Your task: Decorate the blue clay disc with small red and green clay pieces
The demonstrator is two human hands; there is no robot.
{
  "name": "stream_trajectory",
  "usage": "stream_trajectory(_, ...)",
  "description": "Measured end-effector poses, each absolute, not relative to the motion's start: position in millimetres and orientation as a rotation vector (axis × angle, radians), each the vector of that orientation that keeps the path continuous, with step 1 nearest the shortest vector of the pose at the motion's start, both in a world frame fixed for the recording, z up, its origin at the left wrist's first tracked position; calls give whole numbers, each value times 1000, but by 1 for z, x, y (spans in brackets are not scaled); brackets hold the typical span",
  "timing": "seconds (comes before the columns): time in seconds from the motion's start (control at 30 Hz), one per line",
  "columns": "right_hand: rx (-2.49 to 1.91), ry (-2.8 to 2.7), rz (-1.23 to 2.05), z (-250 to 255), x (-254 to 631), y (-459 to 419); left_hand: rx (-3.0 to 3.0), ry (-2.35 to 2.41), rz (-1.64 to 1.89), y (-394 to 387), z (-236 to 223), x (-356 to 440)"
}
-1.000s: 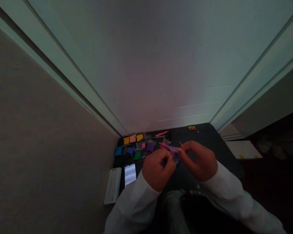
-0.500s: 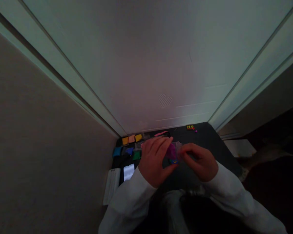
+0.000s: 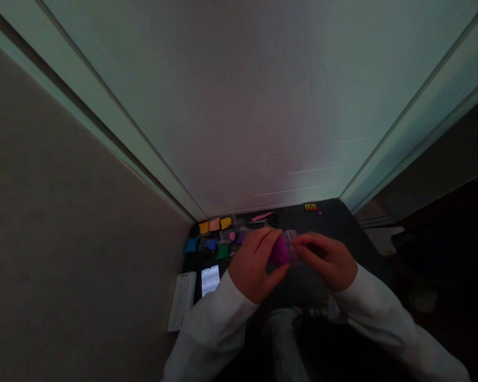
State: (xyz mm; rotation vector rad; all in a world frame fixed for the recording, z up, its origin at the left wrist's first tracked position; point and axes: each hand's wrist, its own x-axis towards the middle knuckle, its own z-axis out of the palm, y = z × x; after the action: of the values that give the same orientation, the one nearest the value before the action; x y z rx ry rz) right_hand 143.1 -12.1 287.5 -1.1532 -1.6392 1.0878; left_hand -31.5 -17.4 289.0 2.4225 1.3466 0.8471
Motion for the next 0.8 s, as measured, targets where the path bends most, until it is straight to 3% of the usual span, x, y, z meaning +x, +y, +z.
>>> stream_trajectory(0.8, -1121, -1671, 1197, 282, 151, -16, 2452, 1273, 883, -23, 286, -33)
